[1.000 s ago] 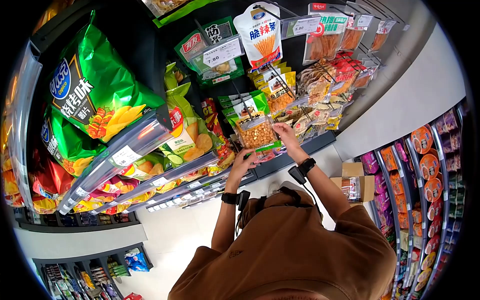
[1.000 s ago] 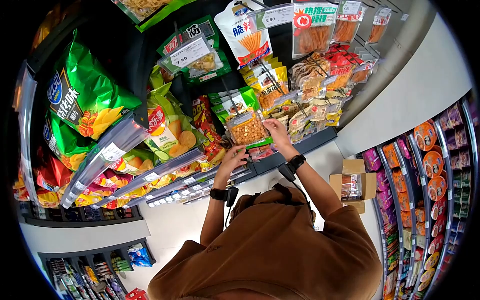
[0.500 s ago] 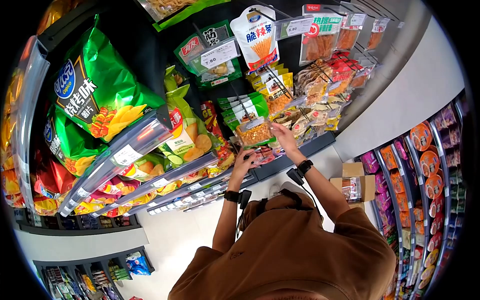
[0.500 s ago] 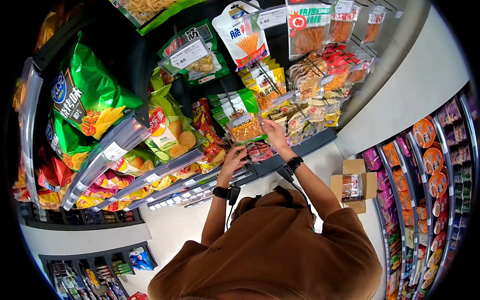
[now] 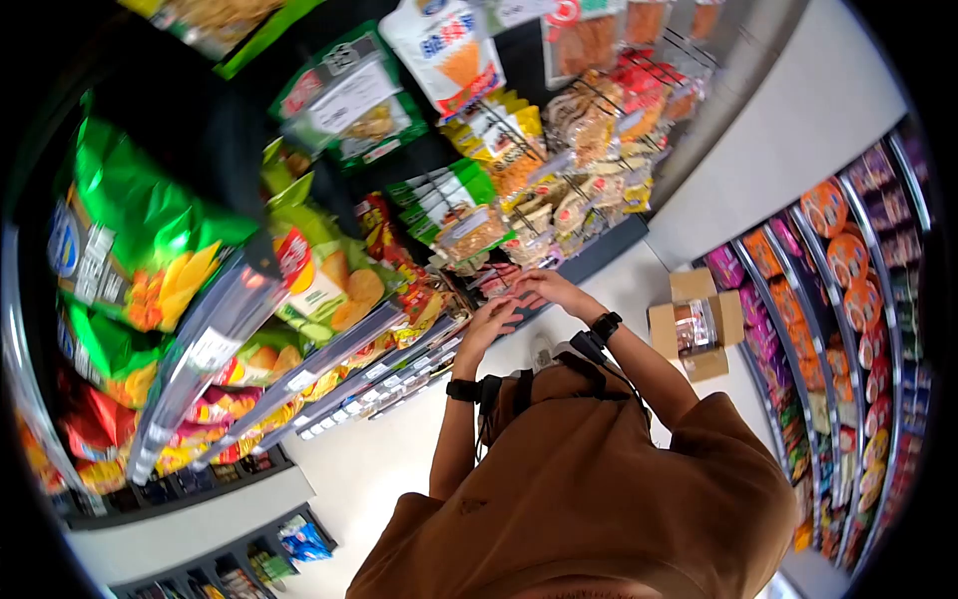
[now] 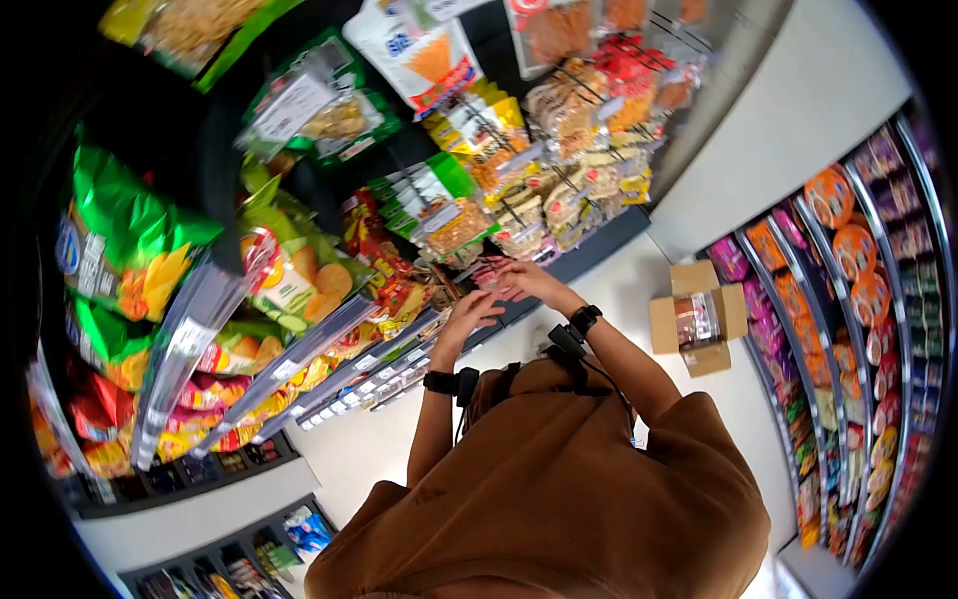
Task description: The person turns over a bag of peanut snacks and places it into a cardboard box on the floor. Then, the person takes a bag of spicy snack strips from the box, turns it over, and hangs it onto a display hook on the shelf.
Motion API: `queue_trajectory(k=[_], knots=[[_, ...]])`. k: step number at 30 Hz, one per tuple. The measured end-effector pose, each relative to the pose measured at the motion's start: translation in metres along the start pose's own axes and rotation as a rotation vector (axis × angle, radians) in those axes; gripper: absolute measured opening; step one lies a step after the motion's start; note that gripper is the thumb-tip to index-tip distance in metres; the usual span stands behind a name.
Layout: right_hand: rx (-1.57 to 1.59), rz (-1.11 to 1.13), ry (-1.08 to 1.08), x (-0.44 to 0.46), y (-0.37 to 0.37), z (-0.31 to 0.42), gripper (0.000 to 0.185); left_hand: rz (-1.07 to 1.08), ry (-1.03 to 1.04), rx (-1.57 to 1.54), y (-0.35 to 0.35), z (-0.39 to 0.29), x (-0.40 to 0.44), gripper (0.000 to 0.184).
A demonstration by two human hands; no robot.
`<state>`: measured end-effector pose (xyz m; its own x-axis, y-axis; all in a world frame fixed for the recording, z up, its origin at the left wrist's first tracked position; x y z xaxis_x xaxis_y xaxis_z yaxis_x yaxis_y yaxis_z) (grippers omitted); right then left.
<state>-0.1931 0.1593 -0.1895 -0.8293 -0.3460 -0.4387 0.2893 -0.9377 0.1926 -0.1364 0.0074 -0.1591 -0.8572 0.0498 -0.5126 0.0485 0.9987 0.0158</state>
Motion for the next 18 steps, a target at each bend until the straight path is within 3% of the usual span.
queue_trajectory(k=[7,18], knots=[[0.014,-0.156,0.129,-0.047,-0.046,-0.052,0.033,0.22,-0.06,0.119,0.062,0.041,0.02,0.038],[0.289,-0.413,0.096,-0.124,-0.148,-0.091,0.03,0.55,-0.123,0.495,0.191,0.045,0.008,0.036]])
Point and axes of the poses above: each hand's wrist, its own x-axis towards the middle knuckle, its own y-axis out of the palm, z = x × y, the point moved 6 cm from there along x, towards the middle knuckle, and after that the axes turned 13 degrees about -z, right-handed, at the moved point
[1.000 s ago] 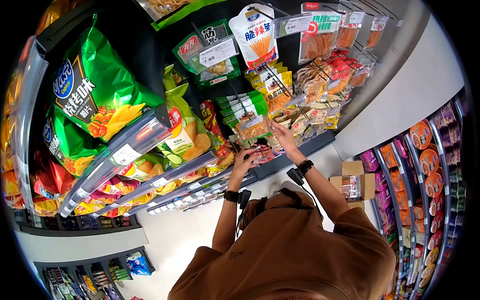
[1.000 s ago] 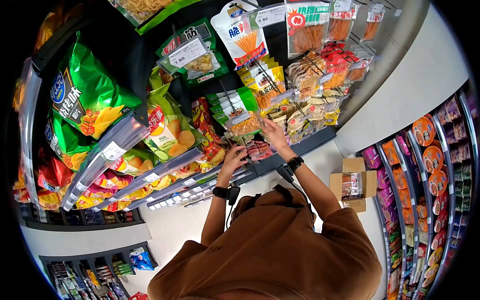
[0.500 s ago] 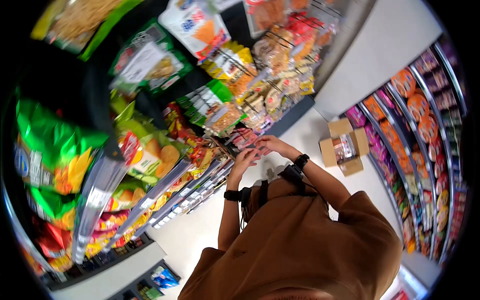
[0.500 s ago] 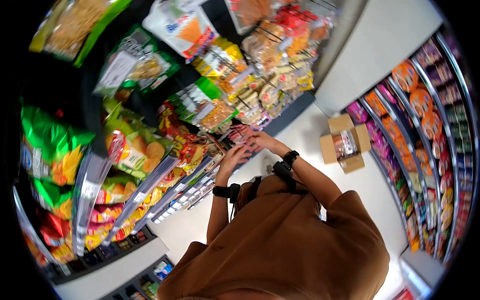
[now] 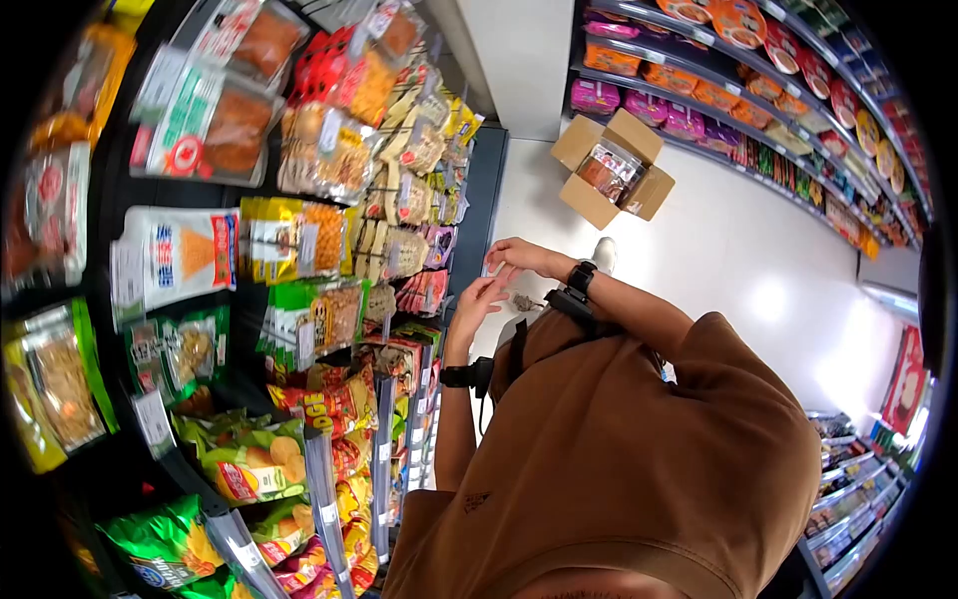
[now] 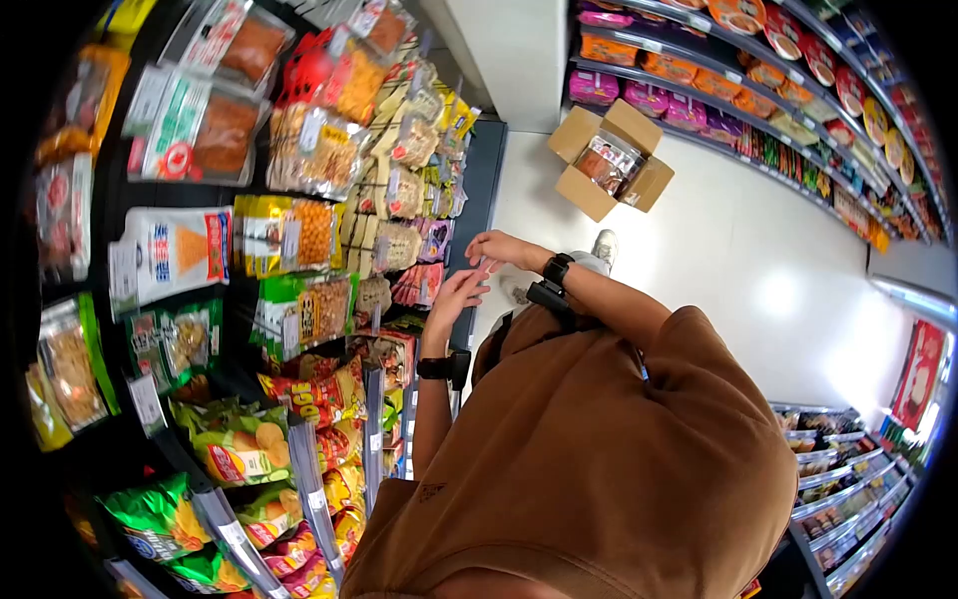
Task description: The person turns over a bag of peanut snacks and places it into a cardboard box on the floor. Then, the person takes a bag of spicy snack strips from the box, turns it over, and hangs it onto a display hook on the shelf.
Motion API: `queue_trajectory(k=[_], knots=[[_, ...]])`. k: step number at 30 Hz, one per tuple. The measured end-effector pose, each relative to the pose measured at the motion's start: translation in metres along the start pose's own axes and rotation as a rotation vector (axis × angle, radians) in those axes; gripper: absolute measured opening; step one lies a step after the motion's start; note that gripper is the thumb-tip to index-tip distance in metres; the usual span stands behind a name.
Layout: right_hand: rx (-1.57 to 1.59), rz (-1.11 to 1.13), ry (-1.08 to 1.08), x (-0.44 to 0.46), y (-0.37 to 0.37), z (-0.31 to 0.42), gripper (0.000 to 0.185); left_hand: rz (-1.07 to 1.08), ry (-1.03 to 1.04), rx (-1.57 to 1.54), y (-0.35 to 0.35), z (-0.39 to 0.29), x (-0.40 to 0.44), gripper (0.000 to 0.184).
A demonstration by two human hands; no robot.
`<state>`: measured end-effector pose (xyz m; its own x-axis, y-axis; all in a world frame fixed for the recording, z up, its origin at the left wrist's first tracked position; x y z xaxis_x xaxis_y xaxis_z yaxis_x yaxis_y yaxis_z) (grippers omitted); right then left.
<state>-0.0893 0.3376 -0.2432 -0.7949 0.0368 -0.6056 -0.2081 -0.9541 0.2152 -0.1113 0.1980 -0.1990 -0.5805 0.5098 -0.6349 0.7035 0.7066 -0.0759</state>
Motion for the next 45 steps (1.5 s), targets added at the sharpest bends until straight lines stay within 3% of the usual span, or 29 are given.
queue_trajectory(k=[11,16,22,28,33,37,39,42,45], knots=[[0.112,-0.131,-0.072,-0.051,-0.187,-0.005,0.027,0.065,-0.083,0.085,0.173,-0.043,0.061,0.037],[-0.034,-0.35,0.007,-0.09,-0.308,-0.05,0.026,0.289,-0.06,0.339,0.261,-0.046,0.094,0.036],[0.192,-0.655,0.042,-0.161,-0.411,-0.095,0.025,0.442,-0.021,0.603,0.314,-0.038,0.142,0.036],[0.413,-0.957,0.074,-0.233,-0.435,-0.141,0.027,0.558,-0.097,0.739,0.34,-0.027,0.189,0.032],[0.326,-1.05,0.247,-0.229,-0.42,-0.237,0.029,0.499,-0.061,0.885,0.331,-0.008,0.241,0.027],[0.067,-0.969,0.642,-0.226,-0.388,-0.32,0.029,0.511,-0.028,1.028,0.322,-0.004,0.253,0.024],[0.027,-0.932,0.739,-0.219,-0.374,-0.349,0.028,0.524,-0.066,0.923,0.313,-0.008,0.258,0.024],[0.011,-0.847,0.678,-0.206,-0.368,-0.318,0.029,0.578,-0.001,0.886,0.301,-0.007,0.277,0.026],[0.117,-0.951,0.498,-0.168,-0.388,-0.292,0.03,0.593,-0.03,0.947,0.27,-0.004,0.309,0.026]])
Point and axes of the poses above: each hand's wrist, its own x-axis towards the middle knuckle, its own y-axis out of the palm, z = x × y, the point moved 6 cm from there along x, towards the middle knuckle, and after that the axes turned 13 degrees about -z, right-handed, at the moved point
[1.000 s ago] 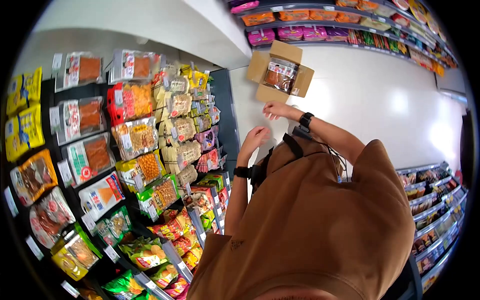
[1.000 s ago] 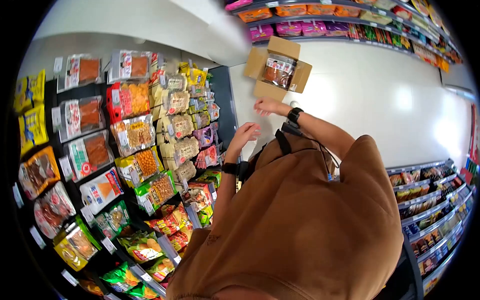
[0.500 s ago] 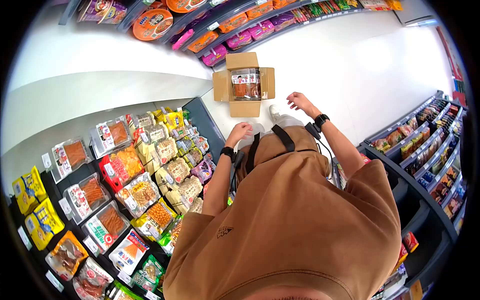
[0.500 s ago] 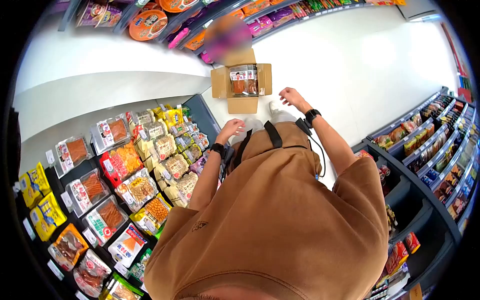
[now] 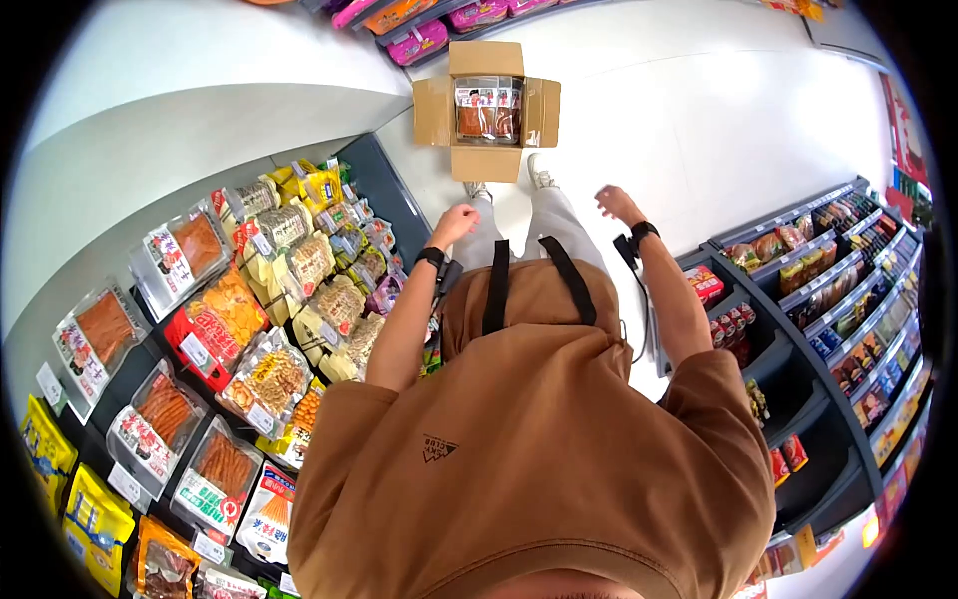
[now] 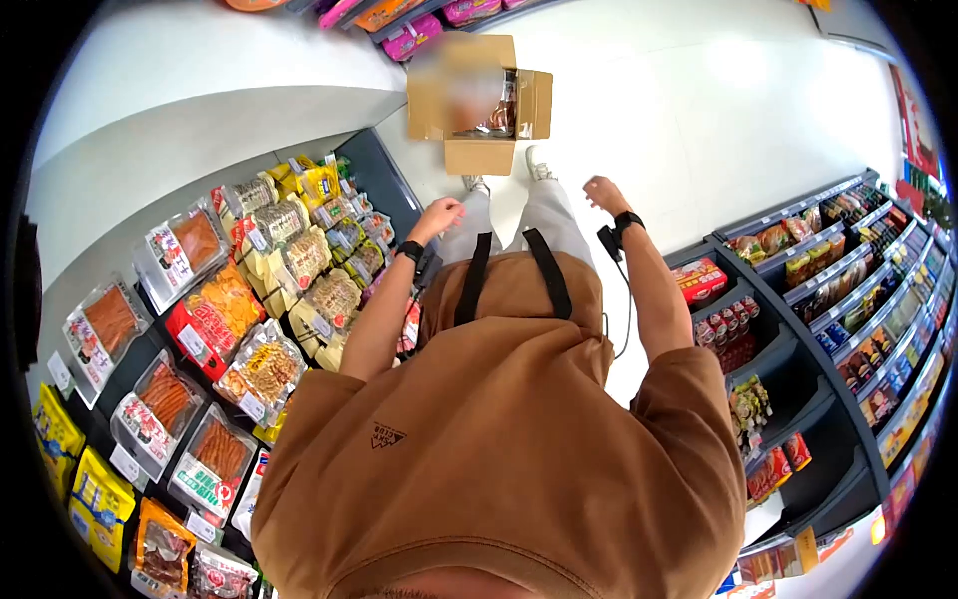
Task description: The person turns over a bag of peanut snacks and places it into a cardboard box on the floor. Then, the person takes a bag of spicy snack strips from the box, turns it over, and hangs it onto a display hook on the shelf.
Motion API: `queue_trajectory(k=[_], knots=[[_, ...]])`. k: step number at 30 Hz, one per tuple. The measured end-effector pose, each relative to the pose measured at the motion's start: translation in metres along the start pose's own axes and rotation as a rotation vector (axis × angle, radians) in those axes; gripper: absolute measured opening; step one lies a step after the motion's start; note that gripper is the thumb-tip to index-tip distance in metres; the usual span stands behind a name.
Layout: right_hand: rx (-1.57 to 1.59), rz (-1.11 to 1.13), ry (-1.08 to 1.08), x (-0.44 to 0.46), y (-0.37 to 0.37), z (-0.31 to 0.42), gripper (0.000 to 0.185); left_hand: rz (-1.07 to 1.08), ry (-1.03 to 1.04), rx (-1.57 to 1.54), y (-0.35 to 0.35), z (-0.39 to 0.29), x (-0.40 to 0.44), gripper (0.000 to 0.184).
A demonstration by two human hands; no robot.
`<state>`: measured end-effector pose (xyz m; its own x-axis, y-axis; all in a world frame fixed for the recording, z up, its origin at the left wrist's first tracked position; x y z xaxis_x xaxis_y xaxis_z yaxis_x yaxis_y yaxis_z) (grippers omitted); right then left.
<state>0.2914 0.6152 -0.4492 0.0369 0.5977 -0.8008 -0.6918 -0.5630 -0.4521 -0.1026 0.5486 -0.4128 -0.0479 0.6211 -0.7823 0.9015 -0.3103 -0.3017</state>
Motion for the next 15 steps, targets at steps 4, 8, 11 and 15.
queue_trajectory(k=[4,8,11,15], knots=[[0.073,-0.095,-0.189,0.017,0.012,0.104,0.032,0.111,-0.135,0.088,-0.037,0.053,0.024,0.023],[0.366,-0.139,-0.172,0.014,0.043,0.194,0.026,0.025,-0.085,0.176,-0.077,0.054,0.048,0.021],[0.355,-0.04,-0.196,0.007,0.082,0.233,0.024,-0.015,-0.033,0.176,-0.101,0.041,0.074,0.022],[0.297,0.059,-0.245,0.029,0.138,0.213,0.026,-0.125,0.069,0.176,-0.122,0.009,0.101,0.026]])
Point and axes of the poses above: each hand's wrist, its own x-axis towards the middle knuckle, its own y-axis out of the palm, z = x × y, the point moved 6 cm from there along x, towards the middle knuckle, and after that the axes turned 13 degrees about -z, right-handed, at the moved point
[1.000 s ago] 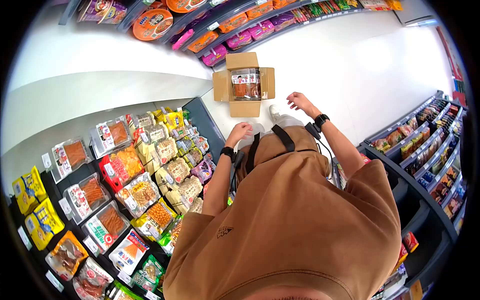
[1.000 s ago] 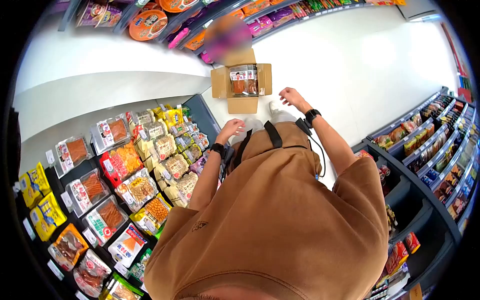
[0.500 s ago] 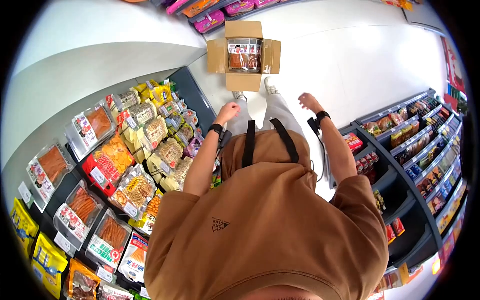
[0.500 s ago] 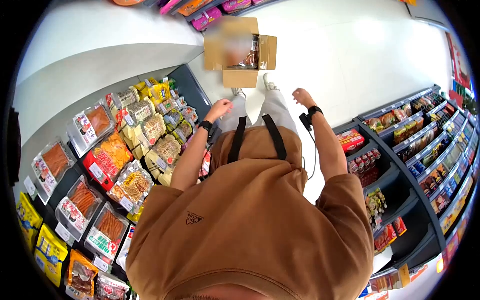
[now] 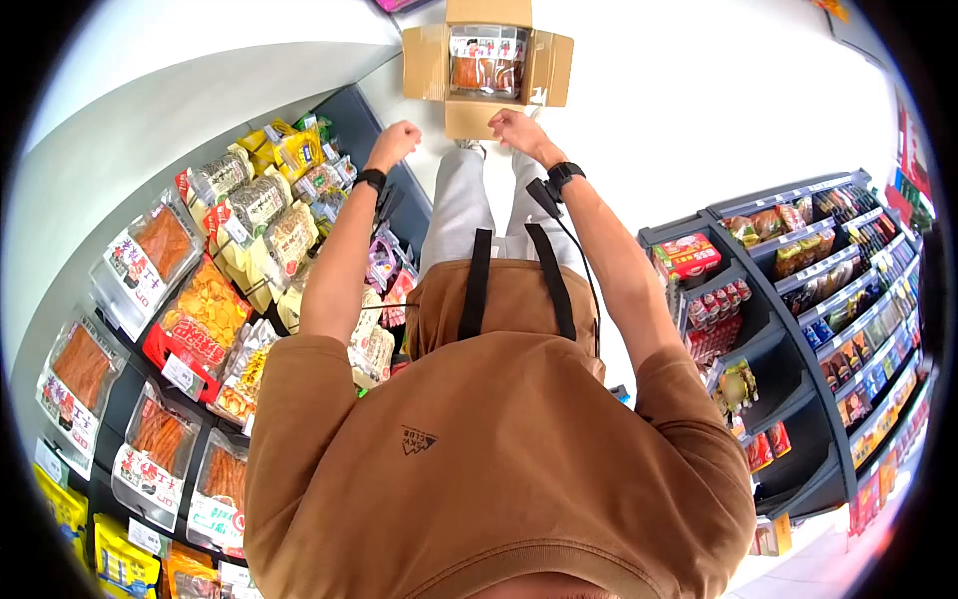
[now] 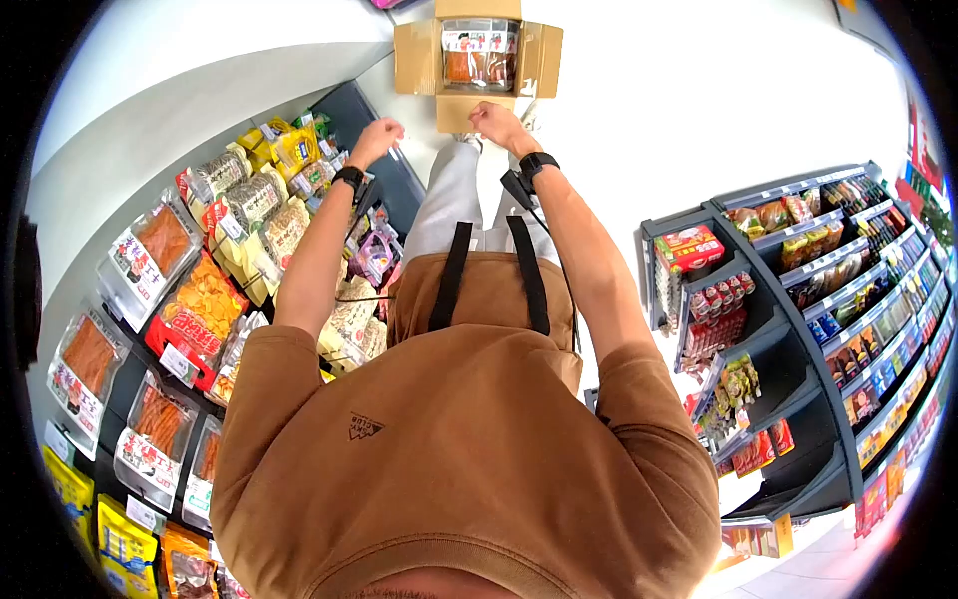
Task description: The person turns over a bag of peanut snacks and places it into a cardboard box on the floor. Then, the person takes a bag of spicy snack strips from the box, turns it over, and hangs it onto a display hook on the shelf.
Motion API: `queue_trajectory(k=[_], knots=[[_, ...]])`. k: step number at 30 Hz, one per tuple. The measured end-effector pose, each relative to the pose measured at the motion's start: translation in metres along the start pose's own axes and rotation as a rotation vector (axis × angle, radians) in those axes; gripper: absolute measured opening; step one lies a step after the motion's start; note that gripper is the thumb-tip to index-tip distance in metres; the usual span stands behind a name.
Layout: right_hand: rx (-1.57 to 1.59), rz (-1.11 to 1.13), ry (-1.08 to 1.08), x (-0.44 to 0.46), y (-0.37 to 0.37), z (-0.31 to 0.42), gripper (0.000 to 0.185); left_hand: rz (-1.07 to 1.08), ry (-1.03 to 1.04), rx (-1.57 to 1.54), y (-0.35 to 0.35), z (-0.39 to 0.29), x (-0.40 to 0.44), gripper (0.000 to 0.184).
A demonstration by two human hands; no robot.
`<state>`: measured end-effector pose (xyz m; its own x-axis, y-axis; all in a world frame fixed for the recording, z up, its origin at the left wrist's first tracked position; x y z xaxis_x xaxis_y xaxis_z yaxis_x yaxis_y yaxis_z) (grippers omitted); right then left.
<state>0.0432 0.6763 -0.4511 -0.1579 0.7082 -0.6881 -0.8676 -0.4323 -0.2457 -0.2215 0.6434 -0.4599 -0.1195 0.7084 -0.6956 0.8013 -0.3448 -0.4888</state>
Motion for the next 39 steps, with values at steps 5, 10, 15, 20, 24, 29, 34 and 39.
queue_trajectory(k=[5,10,15,20,24,29,34,39], knots=[[-0.25,0.066,0.115,0.01,-0.011,-0.091,0.027,-0.038,-0.06,-0.078,0.017,-0.022,0.024,0.026],[-0.316,0.097,0.147,0.042,-0.096,-0.154,0.024,-0.012,-0.039,-0.057,0.055,-0.038,0.036,0.023],[-0.552,-0.025,0.223,0.098,-0.184,-0.16,0.027,-0.016,-0.128,-0.162,0.096,-0.036,0.048,0.025],[-0.374,-0.137,0.153,0.142,-0.203,-0.133,0.032,0.069,-0.283,-0.237,0.132,-0.028,0.071,0.025],[-0.282,-0.026,0.147,0.167,-0.163,-0.135,0.029,-0.011,-0.25,-0.309,0.143,-0.035,0.096,0.026],[0.029,0.139,0.078,0.186,-0.076,-0.174,0.028,0.046,-0.199,-0.197,0.15,-0.059,0.115,0.026],[-0.248,0.105,0.115,0.171,-0.014,-0.188,0.032,0.061,-0.206,-0.246,0.181,-0.039,0.141,0.025],[-0.303,0.159,0.108,0.165,0.005,-0.197,0.031,0.098,-0.16,-0.288,0.225,-0.004,0.152,0.022]])
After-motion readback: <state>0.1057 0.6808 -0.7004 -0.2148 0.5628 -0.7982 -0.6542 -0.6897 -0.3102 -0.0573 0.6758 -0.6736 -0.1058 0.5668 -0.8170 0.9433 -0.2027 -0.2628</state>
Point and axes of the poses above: each hand's wrist, its own x-axis towards the middle knuckle, its own y-axis out of the palm, z = x × y, the point moved 6 cm from there along x, towards the middle knuckle, and after that the axes turned 13 degrees about -z, right-handed, at the moved point
